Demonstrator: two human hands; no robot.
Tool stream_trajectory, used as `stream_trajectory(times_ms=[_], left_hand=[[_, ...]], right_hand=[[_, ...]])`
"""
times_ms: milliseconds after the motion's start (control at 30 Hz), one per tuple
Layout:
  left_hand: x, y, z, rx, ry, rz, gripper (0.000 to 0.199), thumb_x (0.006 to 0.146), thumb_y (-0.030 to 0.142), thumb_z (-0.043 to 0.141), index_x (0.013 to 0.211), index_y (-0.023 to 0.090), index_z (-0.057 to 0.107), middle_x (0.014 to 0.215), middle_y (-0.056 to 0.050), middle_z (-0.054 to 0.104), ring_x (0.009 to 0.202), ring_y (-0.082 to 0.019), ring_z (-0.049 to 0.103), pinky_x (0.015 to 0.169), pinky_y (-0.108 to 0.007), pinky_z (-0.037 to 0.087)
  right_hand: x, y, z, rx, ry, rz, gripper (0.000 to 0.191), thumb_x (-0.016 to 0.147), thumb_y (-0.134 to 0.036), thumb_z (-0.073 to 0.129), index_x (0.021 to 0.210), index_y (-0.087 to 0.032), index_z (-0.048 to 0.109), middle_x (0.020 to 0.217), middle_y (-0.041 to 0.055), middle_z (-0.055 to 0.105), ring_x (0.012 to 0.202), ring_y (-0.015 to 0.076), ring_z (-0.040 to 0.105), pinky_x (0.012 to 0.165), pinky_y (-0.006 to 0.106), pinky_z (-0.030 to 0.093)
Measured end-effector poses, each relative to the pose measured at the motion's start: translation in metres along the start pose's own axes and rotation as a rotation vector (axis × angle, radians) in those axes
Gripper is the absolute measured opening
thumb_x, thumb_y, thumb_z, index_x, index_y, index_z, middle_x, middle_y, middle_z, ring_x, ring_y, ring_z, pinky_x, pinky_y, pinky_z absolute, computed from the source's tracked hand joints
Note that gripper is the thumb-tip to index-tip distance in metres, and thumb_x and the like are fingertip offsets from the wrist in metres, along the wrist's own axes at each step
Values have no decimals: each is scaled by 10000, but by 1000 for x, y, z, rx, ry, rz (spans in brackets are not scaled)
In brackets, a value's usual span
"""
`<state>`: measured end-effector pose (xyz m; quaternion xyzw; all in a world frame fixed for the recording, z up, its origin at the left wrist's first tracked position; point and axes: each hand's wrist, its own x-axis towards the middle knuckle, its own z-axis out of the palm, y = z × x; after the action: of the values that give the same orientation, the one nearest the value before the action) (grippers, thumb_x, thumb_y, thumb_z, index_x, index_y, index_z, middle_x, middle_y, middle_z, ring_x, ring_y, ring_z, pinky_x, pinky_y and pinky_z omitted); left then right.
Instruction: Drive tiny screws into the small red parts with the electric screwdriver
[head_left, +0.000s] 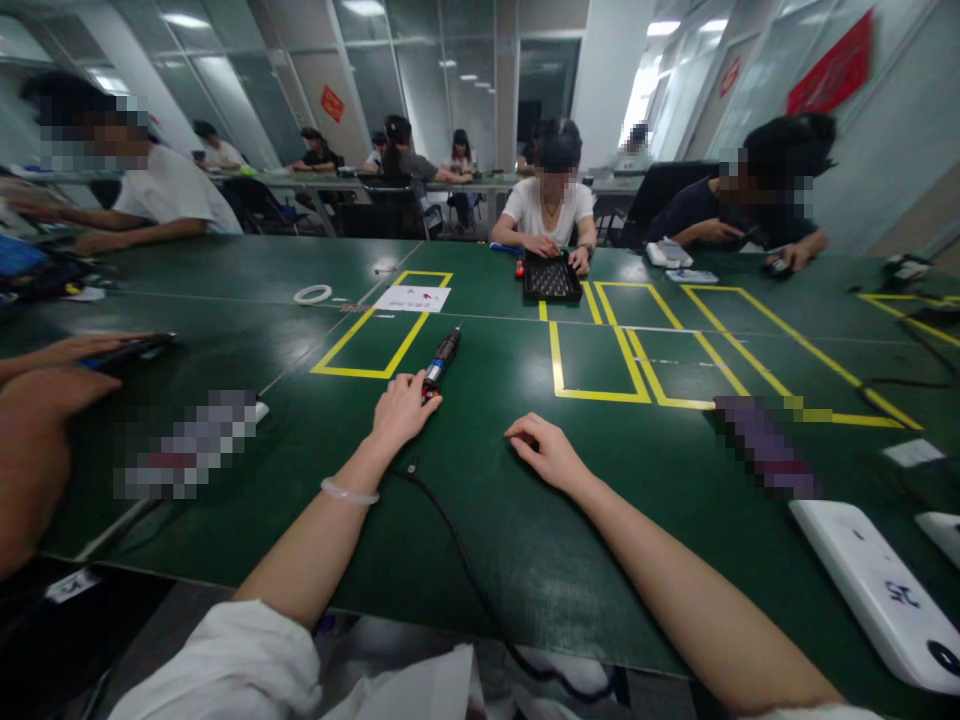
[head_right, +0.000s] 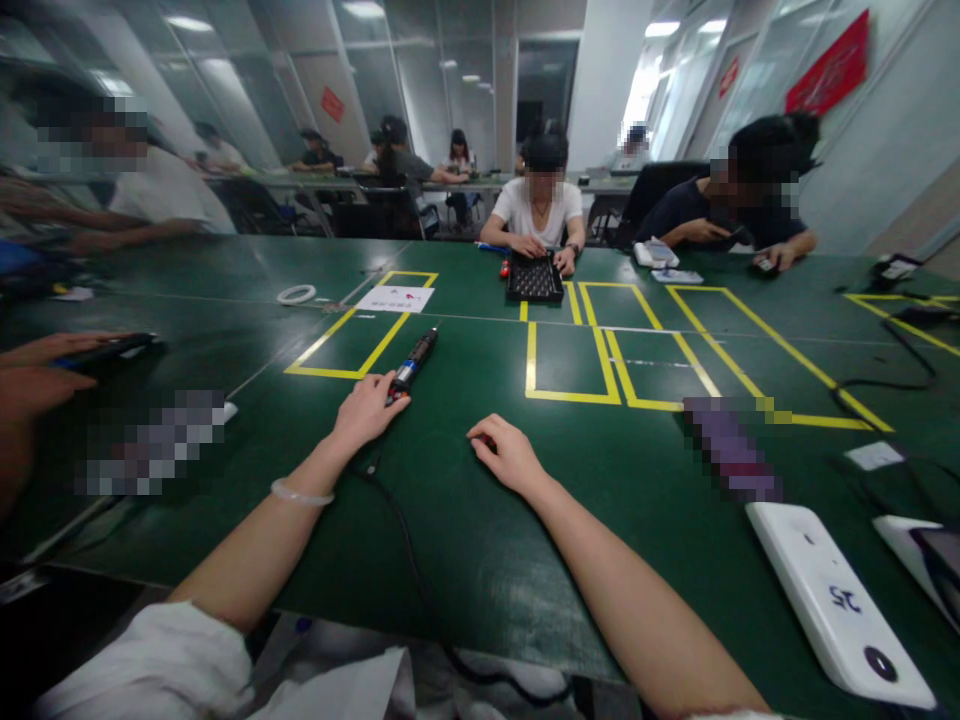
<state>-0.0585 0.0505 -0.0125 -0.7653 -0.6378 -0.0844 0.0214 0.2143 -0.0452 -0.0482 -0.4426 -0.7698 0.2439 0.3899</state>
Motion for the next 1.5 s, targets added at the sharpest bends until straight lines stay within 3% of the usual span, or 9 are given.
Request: stream_trajectory(times_ms=[267, 433, 700, 833, 967, 1100, 1200, 1367, 1500], left_hand=[[15, -78, -8, 77, 6, -292, 581, 912, 518, 423, 1353, 141, 454, 1285, -225, 494, 1138, -372, 498, 892, -459, 438], [14, -111, -10, 102, 34, -392, 556, 902, 494, 439, 1322, 132, 478, 1300, -248, 485, 1125, -401, 501, 877, -485, 428], [10, -111, -10, 134, 150, -354, 541, 851, 350, 539, 1345, 150, 449, 1279, -191, 498, 1142, -353, 488, 947, -446, 400], [11, -111, -9, 111, 135, -374, 415, 848, 310, 522, 1215, 115, 515, 1240, -189, 508, 1094, -331, 514, 883, -403, 445], [10, -110, -11, 90, 162, -370, 346, 898, 331, 436, 1133, 106, 553, 1210, -210, 528, 1083, -347, 515, 894, -441, 430], [8, -94, -17, 28, 268, -303, 362, 940, 342, 356, 1134, 117, 563, 1180, -188, 570, 1100, -328, 524, 931, -430, 408], [5, -61, -21, -214, 264, -58, 346, 958, 350, 358, 1139, 153, 577, 1126, -122, 624, 1028, -253, 581, 905, -353, 435], [-16, 17, -21, -642, -51, 453, 314, 942, 370, 459, 1133, 199, 641, 1092, -55, 665, 970, -178, 616, 864, -279, 463], [-39, 60, -13, -809, -290, 580, 365, 925, 333, 514, 1262, 216, 590, 1029, -51, 668, 897, -155, 624, 791, -261, 476]], right_hand=[[0, -2, -1, 1, -4, 6, 137, 902, -182, 534, 957, -198, 659, 903, 34, 619, 765, 138, 587, 702, 263, 458], [1, -1, 0, -6, -12, 12, 137, 901, -186, 538, 958, -201, 661, 898, 31, 617, 766, 137, 587, 699, 259, 455], [1, -4, -1, -8, -11, 9, 131, 908, -200, 530, 942, -199, 656, 880, 30, 607, 748, 135, 580, 689, 260, 460], [1, -6, -1, -10, -13, 15, 132, 908, -199, 529, 943, -198, 657, 870, 28, 606, 746, 135, 581, 687, 259, 455], [1, -6, 0, -14, -16, 15, 132, 907, -194, 528, 939, -197, 655, 855, 25, 602, 739, 135, 577, 679, 257, 447], [1, -5, 0, -21, -9, 10, 126, 907, -200, 532, 932, -199, 656, 845, 23, 602, 737, 135, 577, 681, 258, 447], [1, -3, 0, -19, -12, 7, 130, 910, -201, 530, 946, -202, 655, 858, 25, 606, 749, 137, 582, 690, 260, 456], [1, -3, 2, -17, -20, 4, 168, 902, -192, 529, 1035, -215, 629, 916, 32, 629, 792, 144, 604, 729, 271, 477], [-1, -4, 5, -48, -43, -7, 302, 871, -211, 582, 1171, -226, 554, 1001, 36, 638, 818, 150, 605, 763, 285, 484]])
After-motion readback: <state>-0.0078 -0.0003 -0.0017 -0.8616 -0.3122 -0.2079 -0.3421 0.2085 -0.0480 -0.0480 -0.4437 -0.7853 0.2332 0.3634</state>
